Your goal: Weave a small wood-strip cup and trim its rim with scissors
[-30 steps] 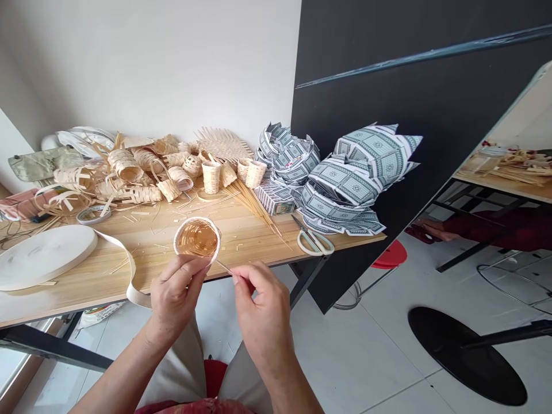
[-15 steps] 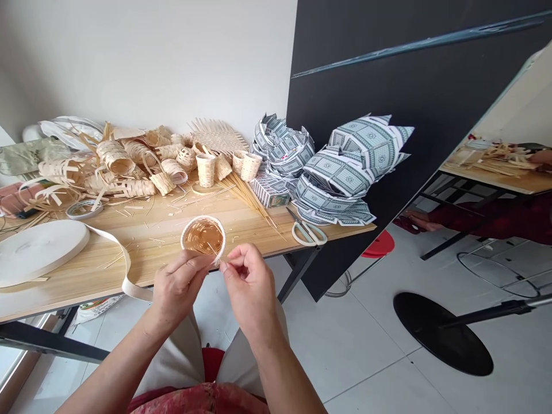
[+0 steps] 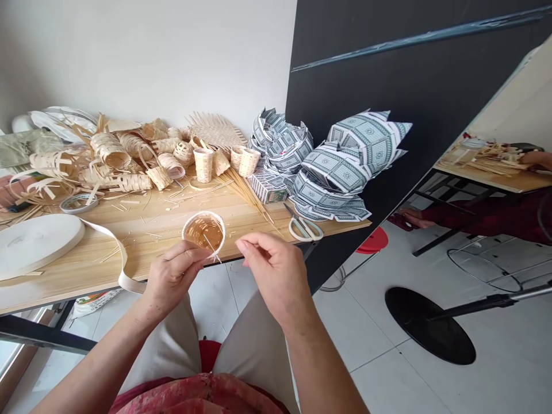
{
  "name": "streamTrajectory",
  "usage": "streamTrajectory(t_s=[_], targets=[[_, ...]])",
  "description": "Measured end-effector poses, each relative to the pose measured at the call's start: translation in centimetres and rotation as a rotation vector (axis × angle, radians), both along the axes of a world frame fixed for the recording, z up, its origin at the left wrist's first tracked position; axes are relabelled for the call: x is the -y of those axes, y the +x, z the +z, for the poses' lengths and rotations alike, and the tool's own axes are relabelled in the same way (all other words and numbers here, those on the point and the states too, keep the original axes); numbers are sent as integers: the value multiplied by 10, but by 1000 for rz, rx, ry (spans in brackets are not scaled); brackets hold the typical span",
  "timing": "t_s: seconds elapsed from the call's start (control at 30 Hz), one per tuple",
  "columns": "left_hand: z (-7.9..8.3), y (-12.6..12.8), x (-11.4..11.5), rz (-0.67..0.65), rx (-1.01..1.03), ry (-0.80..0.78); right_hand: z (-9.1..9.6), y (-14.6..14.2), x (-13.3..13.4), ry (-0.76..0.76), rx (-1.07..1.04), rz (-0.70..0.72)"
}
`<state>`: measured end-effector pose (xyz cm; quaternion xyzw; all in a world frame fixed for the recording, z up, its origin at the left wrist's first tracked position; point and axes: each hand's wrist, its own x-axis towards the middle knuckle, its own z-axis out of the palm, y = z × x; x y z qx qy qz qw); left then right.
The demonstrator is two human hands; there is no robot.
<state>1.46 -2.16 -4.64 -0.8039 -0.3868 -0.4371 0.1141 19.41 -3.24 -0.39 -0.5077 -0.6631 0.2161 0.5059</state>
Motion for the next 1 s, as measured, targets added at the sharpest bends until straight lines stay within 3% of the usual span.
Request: streamTrajectory(t_s=[0.13,0.27,0.37,0.57,0.8,1.0], targets=[[-5,0,2,7,-133,43,19,-5,-11,156,403,73],[-7,0,4,-65,-229,58,27,-16,-21,21,797,141],[-7,-1,6,-113,-251,53,28,-23,-23,-53,913,140],[-3,2,7,-77,-355,99,23,-31,-21,-173,901,170],[0,-2,4,-138,-313,22,8,-27,-20,-41,551,190],[-3,-6,5,-187,-339,-26,7,-23,-18,-84,420,209]])
